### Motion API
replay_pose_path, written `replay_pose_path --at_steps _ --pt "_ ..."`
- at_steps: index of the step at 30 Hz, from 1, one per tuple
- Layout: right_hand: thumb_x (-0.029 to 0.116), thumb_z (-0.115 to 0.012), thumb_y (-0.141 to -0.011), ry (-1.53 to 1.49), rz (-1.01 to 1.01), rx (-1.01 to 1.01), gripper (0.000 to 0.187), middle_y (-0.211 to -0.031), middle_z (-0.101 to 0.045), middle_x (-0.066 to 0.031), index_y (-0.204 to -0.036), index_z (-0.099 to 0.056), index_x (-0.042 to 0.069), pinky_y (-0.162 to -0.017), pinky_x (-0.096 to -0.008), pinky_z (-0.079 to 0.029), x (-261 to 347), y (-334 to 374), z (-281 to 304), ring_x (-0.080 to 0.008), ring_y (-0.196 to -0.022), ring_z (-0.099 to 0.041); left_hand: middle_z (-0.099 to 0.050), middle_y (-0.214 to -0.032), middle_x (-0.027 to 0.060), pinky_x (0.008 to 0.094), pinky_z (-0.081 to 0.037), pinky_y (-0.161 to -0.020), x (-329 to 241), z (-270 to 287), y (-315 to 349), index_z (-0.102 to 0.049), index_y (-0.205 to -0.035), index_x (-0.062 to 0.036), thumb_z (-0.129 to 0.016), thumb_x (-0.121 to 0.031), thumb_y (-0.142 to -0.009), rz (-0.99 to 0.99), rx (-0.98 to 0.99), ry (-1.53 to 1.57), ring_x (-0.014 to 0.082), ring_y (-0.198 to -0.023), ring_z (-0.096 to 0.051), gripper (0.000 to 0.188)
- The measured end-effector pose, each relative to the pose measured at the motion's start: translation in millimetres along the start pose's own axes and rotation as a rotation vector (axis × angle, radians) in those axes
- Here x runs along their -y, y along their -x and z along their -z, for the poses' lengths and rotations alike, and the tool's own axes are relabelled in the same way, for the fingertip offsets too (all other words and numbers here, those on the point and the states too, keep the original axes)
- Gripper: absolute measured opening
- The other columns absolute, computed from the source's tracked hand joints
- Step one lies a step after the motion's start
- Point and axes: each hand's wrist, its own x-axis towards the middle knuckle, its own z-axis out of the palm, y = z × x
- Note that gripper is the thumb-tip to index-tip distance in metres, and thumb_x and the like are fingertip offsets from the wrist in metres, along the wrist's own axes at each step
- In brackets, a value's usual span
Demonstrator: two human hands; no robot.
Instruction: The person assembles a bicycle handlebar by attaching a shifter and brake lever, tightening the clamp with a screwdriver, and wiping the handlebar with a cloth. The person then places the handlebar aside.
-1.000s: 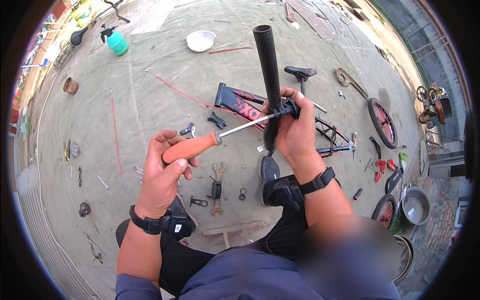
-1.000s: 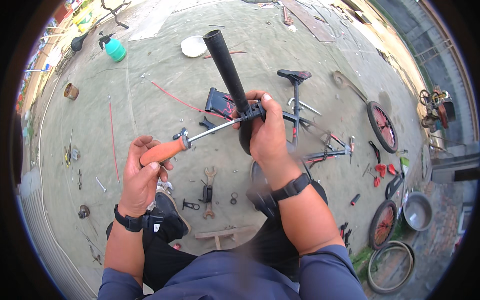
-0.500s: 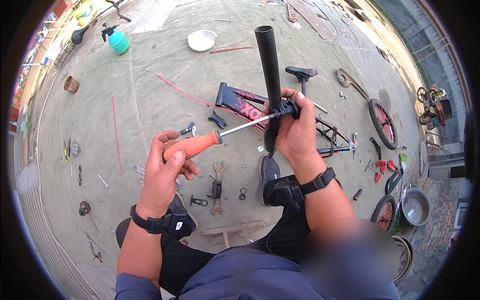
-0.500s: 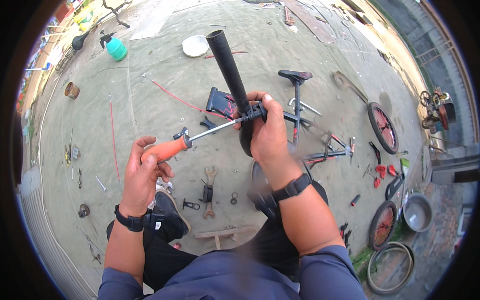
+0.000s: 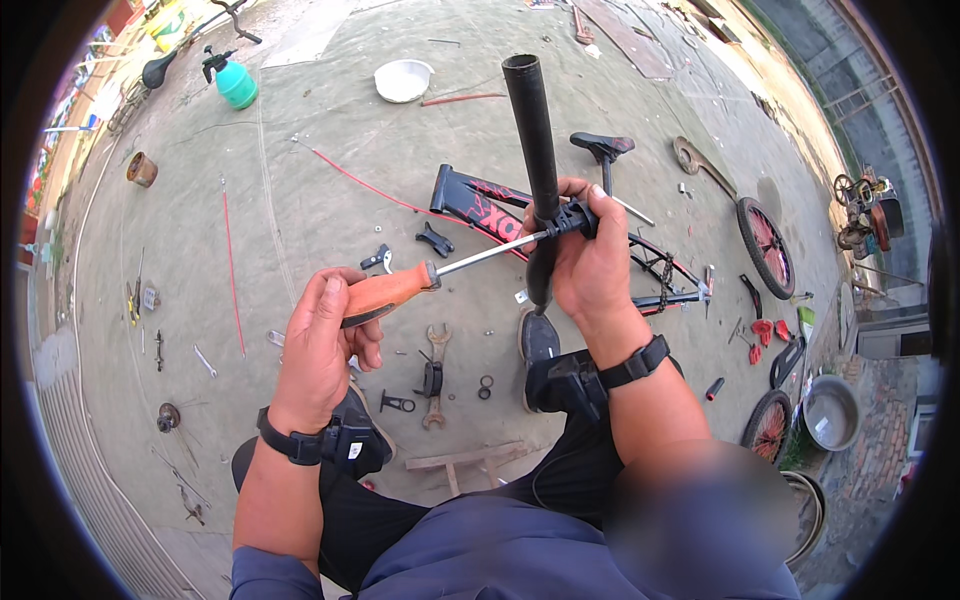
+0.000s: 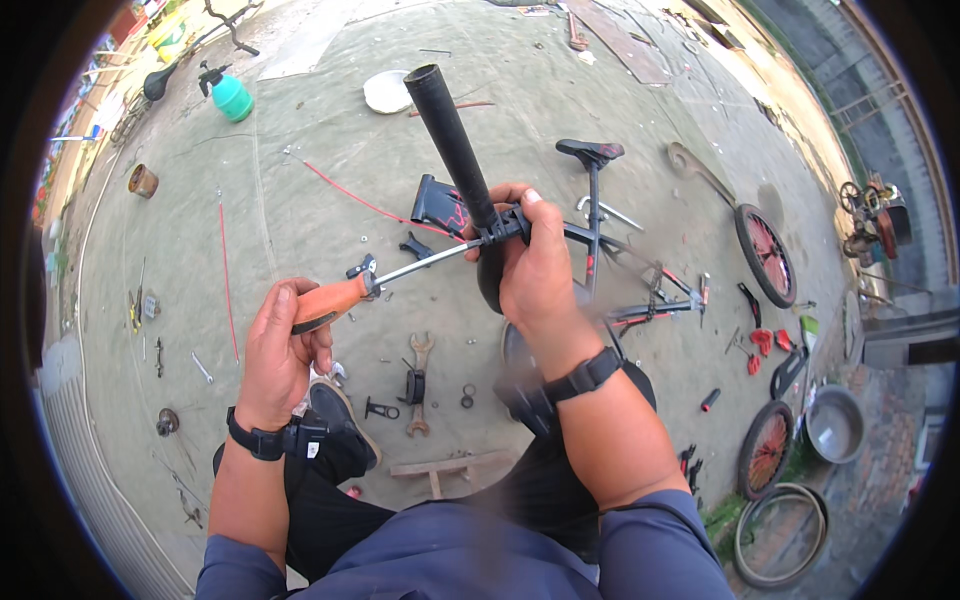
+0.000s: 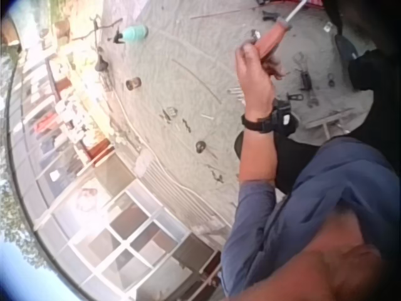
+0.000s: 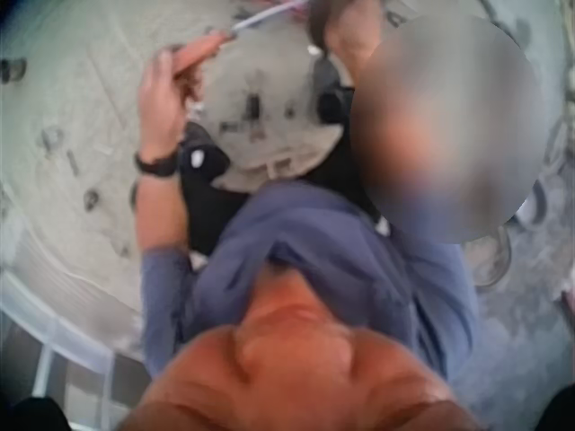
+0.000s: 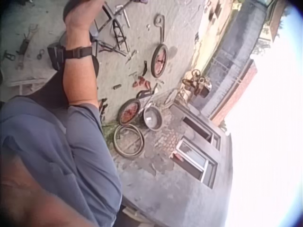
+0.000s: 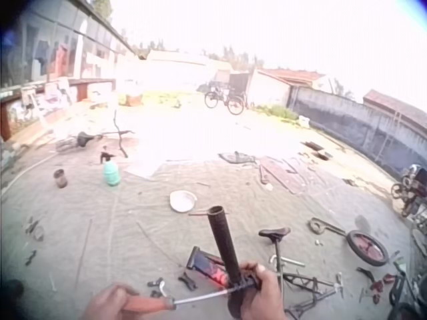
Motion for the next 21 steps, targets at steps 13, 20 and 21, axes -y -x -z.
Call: replay_pose_path --at_steps 13,20,21 --pt "0.041 -0.041 -0.103 0.001 0.018 0.018 0.043 -0.092 -0.066 -0.0150 -0.114 -0.057 0.002 -0.074 -0.0393 -0.054 0 -1 0 -0.0256 -0.084 -0.065 -0.066 -0.109 0.0123 0.0271 -0.051 -0.060 8 -20 0 -0.044 -0.139 -0.0048 -0.057 -0.036 -0.108 -0.209 -0.075 -0.063 0.0176 -0.071 -0.068 0.046" --pt "0.042 -0.041 -0.104 -0.007 -0.010 -0.004 0.042 -0.092 -0.065 -0.0155 -0.113 -0.057 0.004 -0.074 -0.0393 -0.053 1 -1 1 -0.0259 -0.083 -0.064 -0.068 -0.083 0.0071 0.0273 -0.051 -0.056 2 2 -2 -0.059 -0.126 -0.0039 -0.047 -0.044 -0.111 0.012 0.001 0.006 0.0150 -0.067 -0.067 0.045" --pt "0.042 -0.041 -0.104 -0.007 -0.012 -0.011 0.042 -0.091 -0.065 -0.0157 -0.113 -0.057 0.005 -0.075 -0.0396 -0.053 4 -1 0 -0.0262 -0.082 -0.064 -0.069 -0.084 0.0073 0.0273 -0.052 -0.057 1 6 -2 -0.059 -0.126 -0.0036 -0.047 -0.045 -0.111 0.005 0.018 0.019 0.0151 -0.069 -0.067 0.046"
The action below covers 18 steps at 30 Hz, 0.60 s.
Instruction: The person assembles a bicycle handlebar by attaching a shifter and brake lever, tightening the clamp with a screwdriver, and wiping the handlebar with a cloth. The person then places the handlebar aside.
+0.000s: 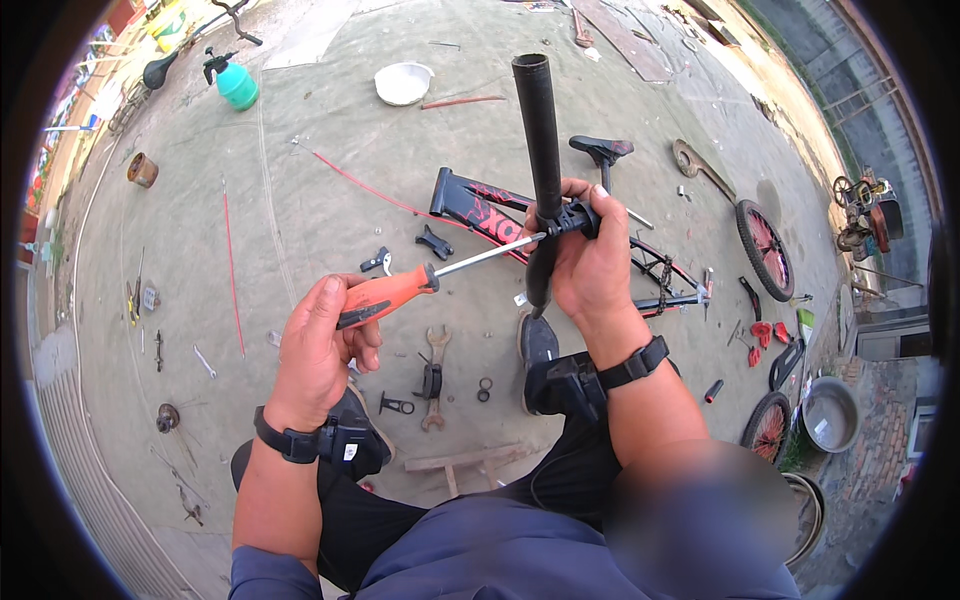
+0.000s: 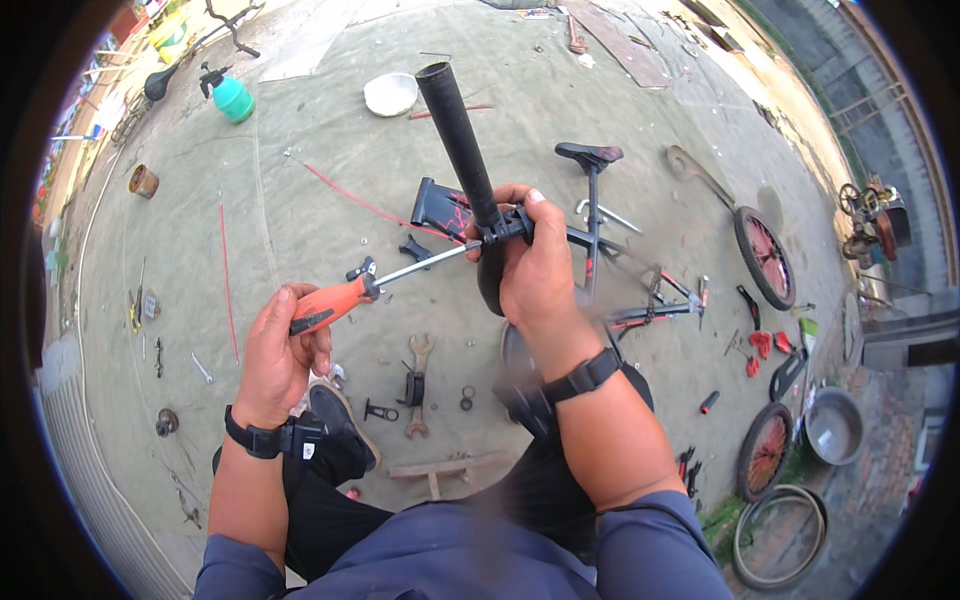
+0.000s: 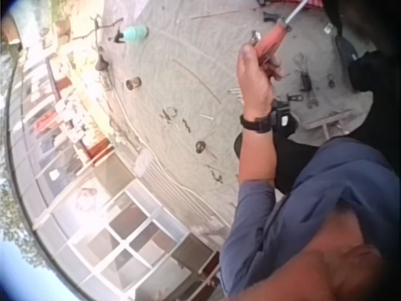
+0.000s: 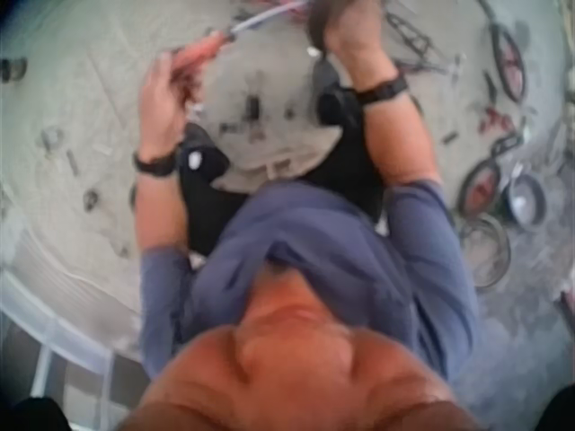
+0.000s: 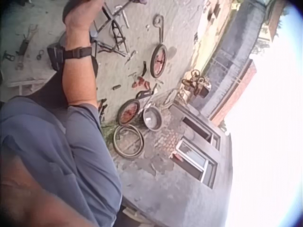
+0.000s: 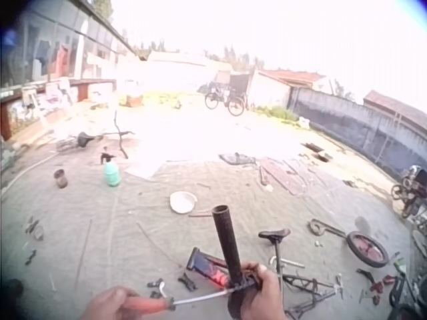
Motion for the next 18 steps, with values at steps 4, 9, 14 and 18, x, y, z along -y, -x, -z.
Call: replay_pose_path --at_steps 4,9,14,18 --pt "0.044 -0.042 -0.105 -0.197 -0.027 -0.010 0.040 -0.090 -0.064 -0.0171 -0.108 -0.057 0.007 -0.076 -0.0421 -0.052 5 -7 9 -0.0286 -0.079 -0.062 -0.070 -0.087 0.0079 0.0290 -0.055 -0.061 4 -3 -4 -0.058 -0.129 -0.0024 -0.046 -0.046 -0.111 -0.035 -0.088 0.185 0.0158 -0.069 -0.068 0.048" --pt "0.049 -0.044 -0.107 -0.365 -0.188 0.026 0.045 -0.090 -0.064 -0.0179 -0.103 -0.057 0.006 -0.078 -0.0446 -0.053 3 4 -4 -0.0308 -0.080 -0.062 -0.066 -0.103 0.0071 0.0304 -0.054 -0.079 23 -49 3 -0.055 -0.127 -0.0019 -0.072 -0.020 -0.098 0.037 0.156 0.161 0.0157 -0.092 -0.067 0.038" --pt "0.063 -0.046 -0.102 -0.422 -0.347 0.017 0.063 -0.093 -0.061 -0.0149 -0.102 -0.056 0.001 -0.081 -0.0428 -0.048 -17 15 -28 -0.0278 -0.084 -0.056 -0.061 -0.098 0.0036 0.0306 -0.051 -0.080 63 -70 -4 -0.056 -0.112 -0.0041 -0.081 -0.013 -0.091 -0.097 0.097 -0.086 0.0123 -0.091 -0.060 0.034" --pt "0.070 -0.045 -0.100 -0.390 -0.307 -0.010 0.074 -0.094 -0.060 -0.0138 -0.100 -0.056 -0.004 -0.083 -0.0429 -0.048 -15 12 -37 -0.0264 -0.085 -0.055 -0.061 -0.096 0.0032 0.0310 -0.051 -0.079 53 -70 -3 -0.057 -0.112 -0.0019 -0.085 -0.018 -0.088 -0.183 -0.021 -0.308 0.0120 -0.087 -0.058 0.040"
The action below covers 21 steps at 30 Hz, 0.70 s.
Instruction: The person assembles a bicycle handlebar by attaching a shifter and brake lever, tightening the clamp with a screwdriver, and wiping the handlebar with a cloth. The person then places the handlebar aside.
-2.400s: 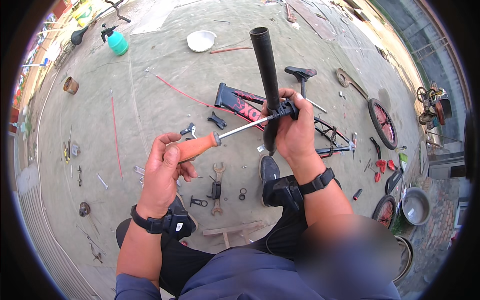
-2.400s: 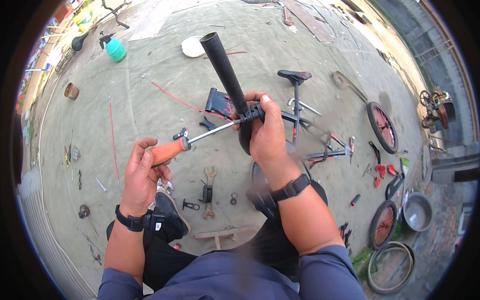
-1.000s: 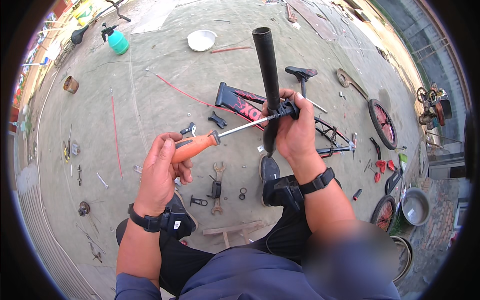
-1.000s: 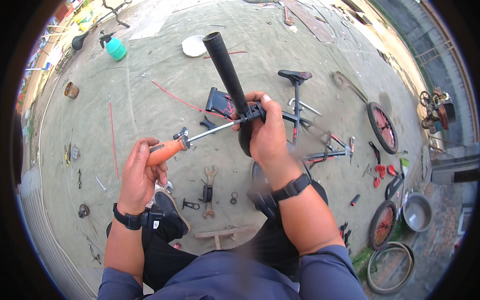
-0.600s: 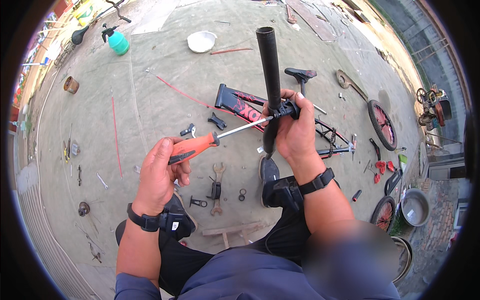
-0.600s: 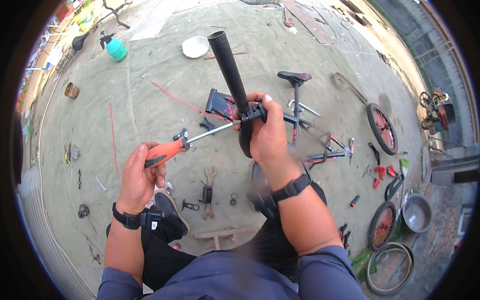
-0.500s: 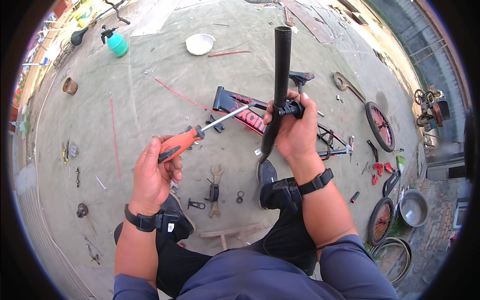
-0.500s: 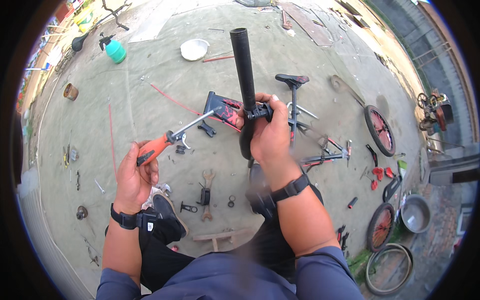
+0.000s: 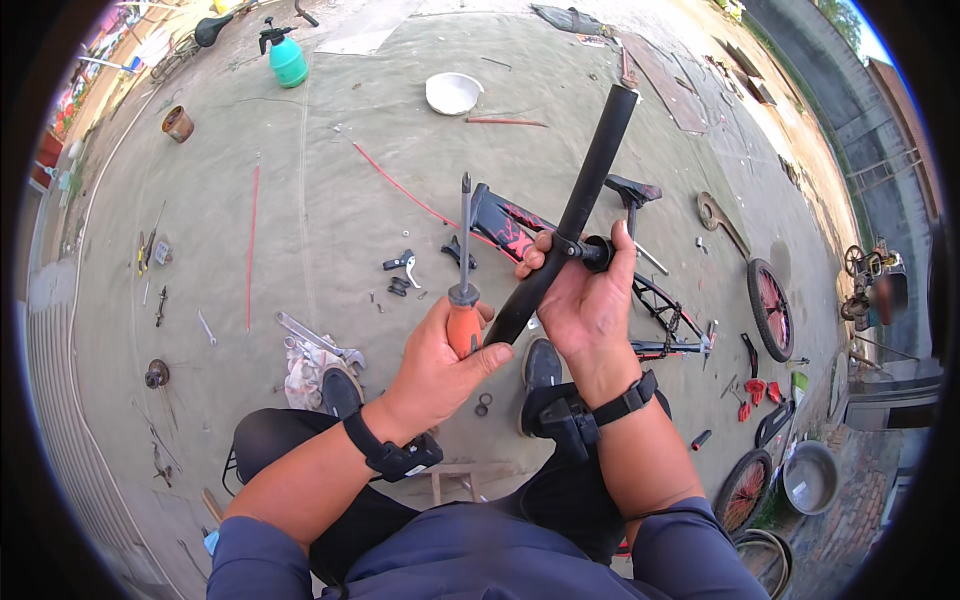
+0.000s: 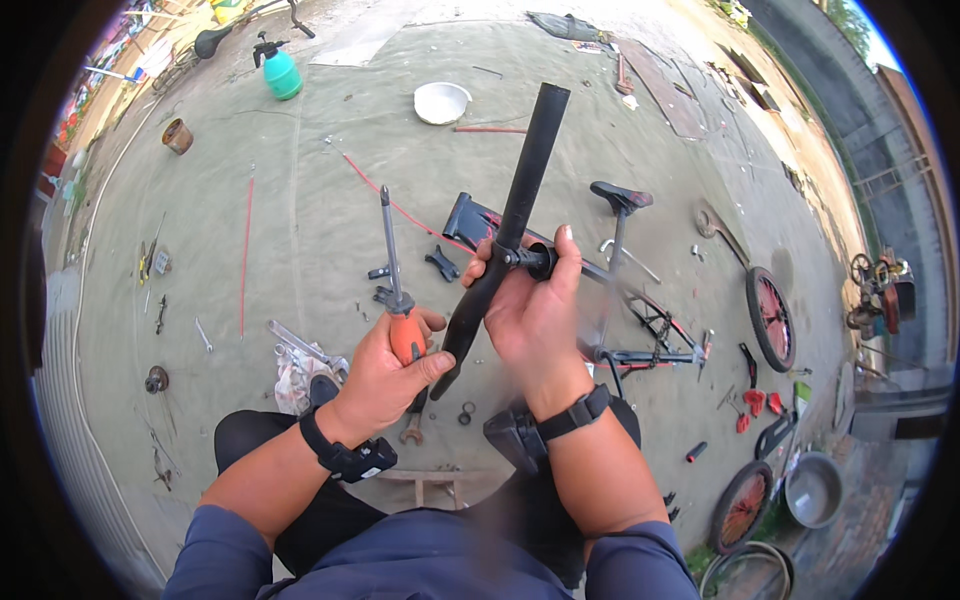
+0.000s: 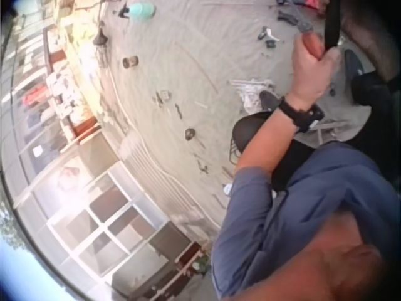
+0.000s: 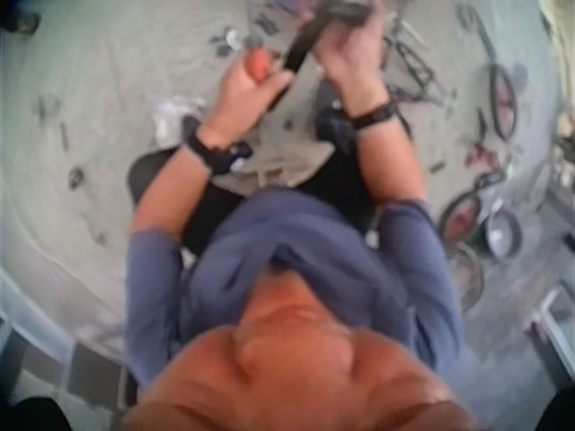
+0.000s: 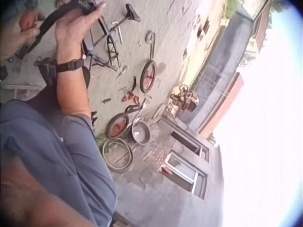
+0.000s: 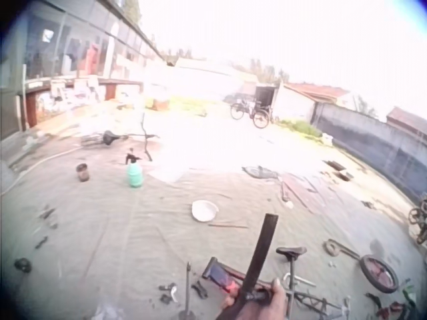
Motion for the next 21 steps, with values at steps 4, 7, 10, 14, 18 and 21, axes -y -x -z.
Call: replay_pose_path --at_steps 4,7,10,14,18,21 --pt "0.069 -0.050 -0.100 -0.057 -0.087 0.080 0.073 -0.098 -0.062 -0.0136 -0.107 -0.058 -0.003 -0.089 -0.0446 -0.051 -11 6 -4 -0.0278 -0.090 -0.058 -0.061 -0.094 0.0033 0.0319 -0.052 -0.078 -3 -1 -6 -0.057 -0.114 -0.0014 -0.086 -0.019 -0.086 -0.080 -0.049 -0.077 0.0125 -0.085 -0.058 0.043" --pt "0.057 -0.060 -0.101 -0.027 -0.040 0.222 0.060 -0.107 -0.065 -0.0149 -0.116 -0.059 -0.001 -0.096 -0.0469 -0.052 -20 11 -4 -0.0297 -0.100 -0.062 -0.062 -0.095 0.0035 0.0311 -0.052 -0.077 0 1 -8 -0.057 -0.117 -0.0009 -0.086 -0.018 -0.086 -0.068 -0.055 -0.034 0.0118 -0.086 -0.059 0.046" --pt "0.029 -0.076 -0.097 0.173 0.032 0.350 0.045 -0.121 -0.067 -0.0154 -0.129 -0.056 0.004 -0.103 -0.0490 -0.053 -20 7 1 -0.0316 -0.115 -0.066 -0.063 -0.097 0.0038 0.0298 -0.052 -0.078 -5 5 -8 -0.055 -0.120 -0.0003 -0.085 -0.016 -0.087 -0.063 -0.062 0.028 0.0108 -0.087 -0.059 0.048" --pt "0.021 -0.077 -0.096 0.381 0.086 0.307 0.053 -0.122 -0.068 -0.0146 -0.137 -0.050 0.002 -0.101 -0.0467 -0.055 -16 4 1 -0.0297 -0.115 -0.069 -0.064 -0.104 0.0052 0.0307 -0.055 -0.088 -5 11 -10 -0.049 -0.125 -0.0002 -0.079 -0.006 -0.091 -0.038 -0.014 0.039 0.0134 -0.100 -0.065 0.045" --pt "0.020 -0.076 -0.097 0.373 0.130 0.303 0.051 -0.122 -0.068 -0.0152 -0.137 -0.051 0.000 -0.100 -0.0452 -0.056 -14 4 -1 -0.0291 -0.114 -0.069 -0.066 -0.107 0.0061 0.0302 -0.055 -0.090 -12 11 -8 -0.050 -0.124 -0.0003 -0.079 -0.006 -0.091 -0.009 0.024 0.021 0.0140 -0.101 -0.067 0.044" --pt "0.019 -0.074 -0.098 0.331 0.141 0.257 0.048 -0.122 -0.068 -0.0152 -0.137 -0.051 0.000 -0.098 -0.0443 -0.056 -19 3 0 -0.0286 -0.114 -0.069 -0.066 -0.100 0.0090 0.0327 -0.053 -0.081 -17 2 -4 -0.054 -0.125 -0.0002 -0.082 -0.014 -0.089 -0.139 -0.110 -0.194 0.0167 -0.088 -0.063 0.047"
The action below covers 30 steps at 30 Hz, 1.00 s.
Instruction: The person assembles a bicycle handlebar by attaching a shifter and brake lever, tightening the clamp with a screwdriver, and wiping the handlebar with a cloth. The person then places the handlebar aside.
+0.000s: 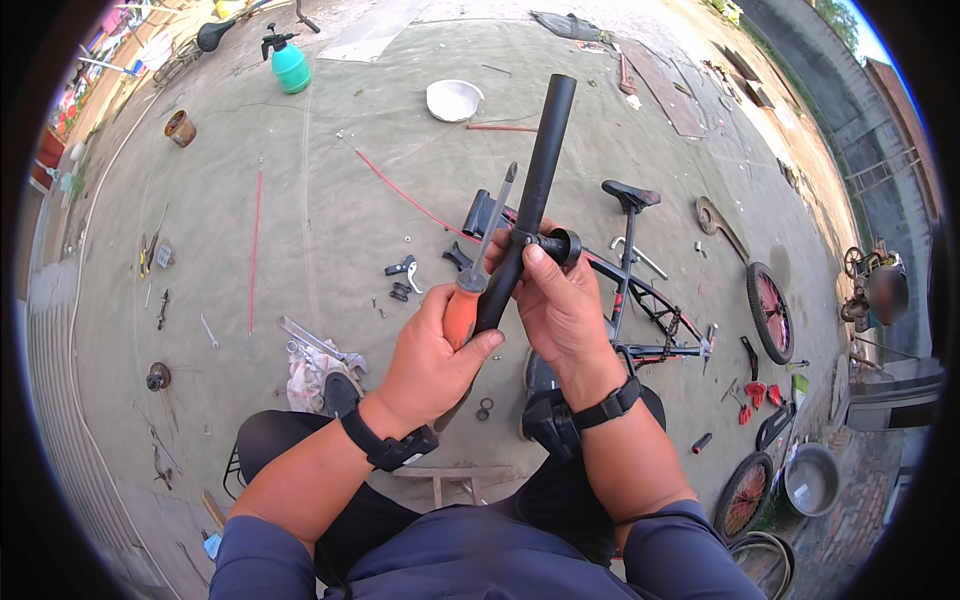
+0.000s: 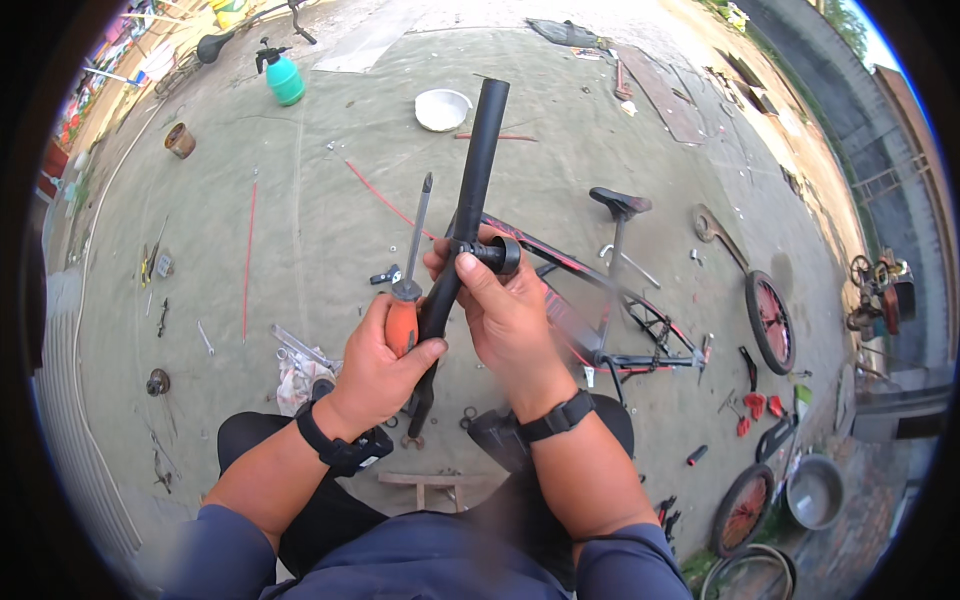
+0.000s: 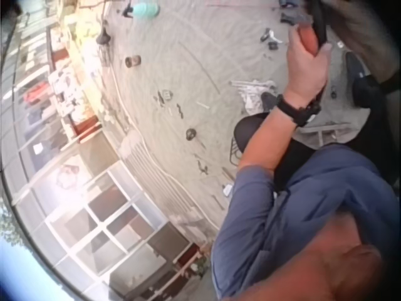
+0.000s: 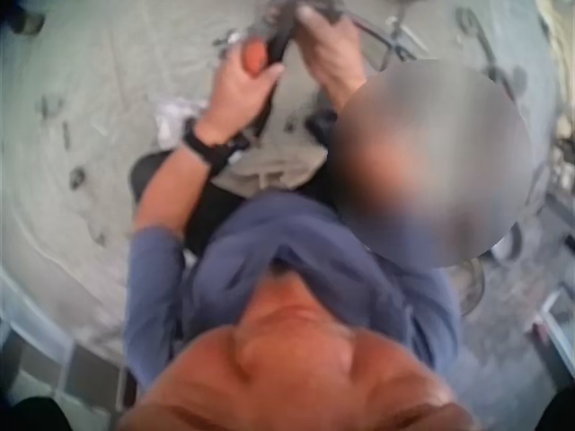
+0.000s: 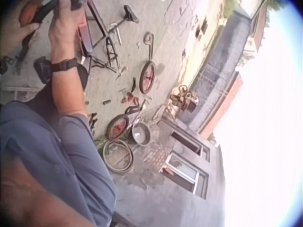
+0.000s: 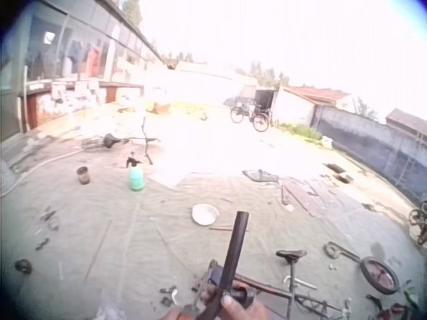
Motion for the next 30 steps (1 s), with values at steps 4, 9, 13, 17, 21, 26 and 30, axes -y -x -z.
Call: replay_pose_path --at_steps 4,9,13,17,21,26,30 --pt "0.020 -0.072 -0.099 0.041 0.054 -0.051 0.045 -0.121 -0.069 -0.0147 -0.135 -0.053 0.001 -0.097 -0.0438 -0.057 -9 1 -5 -0.0270 -0.114 -0.068 -0.068 -0.103 0.0158 0.0381 -0.054 -0.083 -3 -1 2 -0.054 -0.126 -0.0006 -0.082 -0.015 -0.087 -0.031 -0.051 -0.154 0.0286 -0.091 -0.068 0.050" --pt "0.023 -0.073 -0.100 0.075 0.064 -0.055 0.040 -0.118 -0.069 -0.0143 -0.130 -0.056 0.003 -0.098 -0.0445 -0.057 -6 0 -8 -0.0284 -0.114 -0.069 -0.068 -0.106 0.0187 0.0420 -0.053 -0.085 1 -3 3 -0.055 -0.126 -0.0010 -0.083 -0.017 -0.086 -0.068 -0.065 -0.208 0.0352 -0.096 -0.068 0.052" --pt "0.026 -0.073 -0.100 -0.031 0.111 0.007 0.039 -0.120 -0.069 -0.0150 -0.128 -0.057 0.004 -0.100 -0.0456 -0.056 16 -9 5 -0.0313 -0.113 -0.070 -0.068 -0.104 0.0167 0.0404 -0.054 -0.084 3 3 5 -0.055 -0.127 -0.0008 -0.083 -0.018 -0.087 -0.063 0.051 -0.188 0.0318 -0.094 -0.069 0.052" --pt "0.033 -0.066 -0.103 -0.083 0.182 0.001 0.040 -0.123 -0.070 -0.0131 -0.129 -0.058 0.004 -0.103 -0.0484 -0.054 42 -20 32 -0.0313 -0.111 -0.069 -0.069 -0.103 0.0140 0.0361 -0.053 -0.083 10 2 15 -0.054 -0.132 -0.0017 -0.081 -0.017 -0.089 0.030 0.239 -0.068 0.0236 -0.091 -0.067 0.053" --pt "0.033 -0.063 -0.105 -0.132 0.257 -0.065 0.037 -0.118 -0.070 -0.0143 -0.125 -0.062 0.002 -0.103 -0.0474 -0.053 65 -21 47 -0.0289 -0.109 -0.069 -0.069 -0.105 0.0135 0.0346 -0.053 -0.084 8 7 14 -0.054 -0.134 -0.0035 -0.079 -0.014 -0.090 0.184 0.389 -0.050 0.0227 -0.092 -0.067 0.052" --pt "0.032 -0.065 -0.104 -0.247 0.373 -0.232 0.031 -0.115 -0.071 -0.0159 -0.122 -0.064 0.007 -0.102 -0.0457 -0.055 92 -17 81 -0.0307 -0.108 -0.070 -0.070 -0.107 0.0131 0.0361 -0.053 -0.086 12 13 16 -0.058 -0.130 -0.0041 -0.080 -0.010 -0.087 0.120 0.458 -0.234 0.0254 -0.095 -0.068 0.049" --pt "0.041 -0.061 -0.105 -0.418 0.348 -0.276 0.040 -0.117 -0.070 -0.0192 -0.116 -0.067 0.003 -0.102 -0.0478 -0.054 106 -8 90 -0.0345 -0.115 -0.067 -0.067 -0.104 0.0120 0.0350 -0.052 -0.087 15 15 18 -0.058 -0.127 -0.0021 -0.082 -0.010 -0.084 0.157 0.433 -0.295 0.0222 -0.093 -0.063 0.050"
